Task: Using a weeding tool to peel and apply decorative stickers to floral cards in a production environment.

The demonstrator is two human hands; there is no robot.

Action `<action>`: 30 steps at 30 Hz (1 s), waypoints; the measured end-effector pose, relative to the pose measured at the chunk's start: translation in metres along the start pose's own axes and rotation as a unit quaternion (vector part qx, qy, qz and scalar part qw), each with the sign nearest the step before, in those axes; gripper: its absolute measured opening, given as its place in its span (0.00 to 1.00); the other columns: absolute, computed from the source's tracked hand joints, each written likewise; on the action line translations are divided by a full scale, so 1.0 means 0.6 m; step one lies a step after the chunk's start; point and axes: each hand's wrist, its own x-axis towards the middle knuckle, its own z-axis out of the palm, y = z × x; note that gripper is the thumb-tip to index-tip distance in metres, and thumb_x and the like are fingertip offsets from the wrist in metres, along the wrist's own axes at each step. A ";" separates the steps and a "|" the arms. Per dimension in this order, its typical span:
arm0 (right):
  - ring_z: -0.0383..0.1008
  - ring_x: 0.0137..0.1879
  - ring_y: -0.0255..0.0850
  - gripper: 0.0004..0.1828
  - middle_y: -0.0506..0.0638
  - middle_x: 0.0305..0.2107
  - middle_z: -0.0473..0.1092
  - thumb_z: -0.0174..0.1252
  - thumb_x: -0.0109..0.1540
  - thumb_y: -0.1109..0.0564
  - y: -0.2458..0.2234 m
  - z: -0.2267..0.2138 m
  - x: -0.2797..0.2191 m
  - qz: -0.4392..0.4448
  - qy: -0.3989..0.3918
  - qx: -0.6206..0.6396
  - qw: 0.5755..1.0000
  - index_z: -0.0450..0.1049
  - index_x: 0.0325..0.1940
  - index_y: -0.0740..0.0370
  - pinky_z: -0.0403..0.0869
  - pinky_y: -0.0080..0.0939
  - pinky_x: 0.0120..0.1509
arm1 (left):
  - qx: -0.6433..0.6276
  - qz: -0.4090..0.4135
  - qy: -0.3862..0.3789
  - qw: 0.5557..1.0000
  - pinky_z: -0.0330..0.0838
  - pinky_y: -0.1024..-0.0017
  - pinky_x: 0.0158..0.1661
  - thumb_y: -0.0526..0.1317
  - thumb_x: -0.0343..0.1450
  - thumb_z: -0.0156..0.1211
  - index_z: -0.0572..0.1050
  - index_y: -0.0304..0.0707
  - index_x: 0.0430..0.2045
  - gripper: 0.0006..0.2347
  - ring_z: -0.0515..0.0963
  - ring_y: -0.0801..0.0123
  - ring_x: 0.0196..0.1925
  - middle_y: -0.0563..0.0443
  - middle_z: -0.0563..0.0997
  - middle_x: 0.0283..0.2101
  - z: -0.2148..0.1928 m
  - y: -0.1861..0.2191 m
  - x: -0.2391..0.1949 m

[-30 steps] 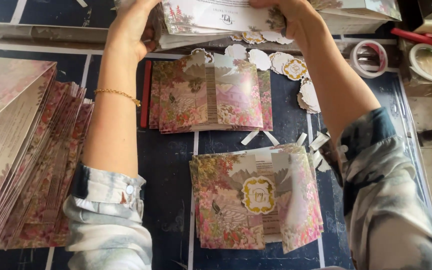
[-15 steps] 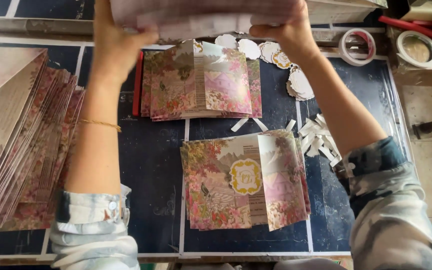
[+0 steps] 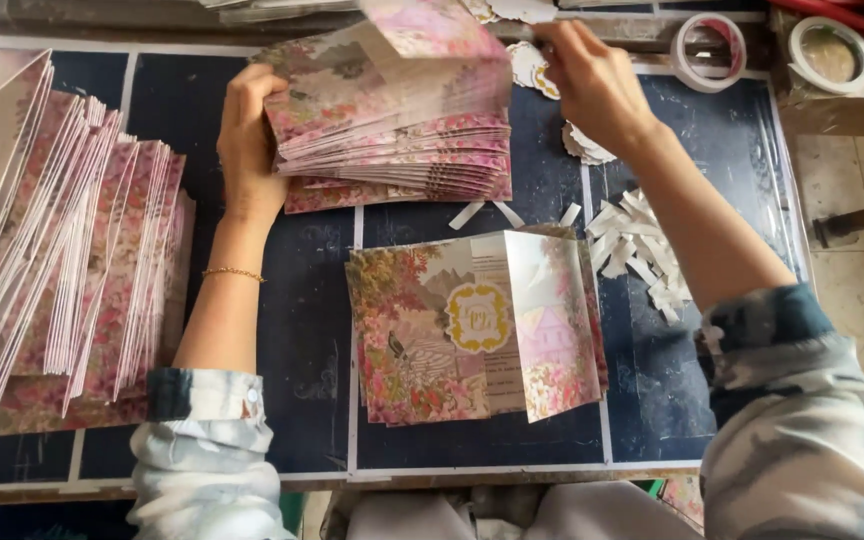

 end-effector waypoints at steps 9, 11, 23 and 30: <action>0.62 0.22 0.33 0.06 0.47 0.20 0.63 0.46 0.69 0.70 -0.202 -0.117 -0.184 0.138 -0.049 0.156 0.977 0.62 0.38 0.66 0.62 0.32 0.21 | 0.144 0.150 -0.093 0.974 0.76 0.50 0.51 0.11 0.61 0.55 0.74 0.31 0.52 0.26 0.71 0.42 0.60 0.31 0.78 0.56 -0.053 -0.030 0.002; 0.53 0.18 0.29 0.07 0.39 0.13 0.57 0.51 0.69 0.63 -0.258 -0.108 -0.229 0.156 -0.085 0.190 0.966 0.63 0.36 0.62 0.57 0.32 0.21 | 0.222 0.188 -0.093 0.952 0.72 0.53 0.50 0.13 0.62 0.52 0.80 0.32 0.50 0.25 0.71 0.50 0.60 0.38 0.83 0.53 -0.060 -0.030 0.005; 0.66 0.20 0.37 0.22 0.48 0.41 0.76 0.47 0.68 0.61 -0.324 -0.021 -0.332 0.113 -0.041 -0.036 0.992 0.63 0.67 0.50 0.60 0.36 0.17 | 0.304 -0.067 -0.332 0.890 0.64 0.36 0.45 0.73 0.73 0.43 0.54 0.47 0.69 0.37 0.70 0.24 0.54 0.10 0.69 0.53 -0.019 0.121 0.049; 0.70 0.32 0.41 0.37 0.51 0.28 0.65 0.39 0.49 0.74 -0.337 -0.038 -0.367 0.106 0.075 0.080 0.988 0.64 0.63 0.65 0.63 0.36 0.29 | 0.269 0.125 -0.162 0.941 0.78 0.57 0.34 0.49 0.81 0.60 0.78 0.31 0.48 0.16 0.82 0.46 0.38 0.33 0.81 0.41 -0.016 0.084 0.014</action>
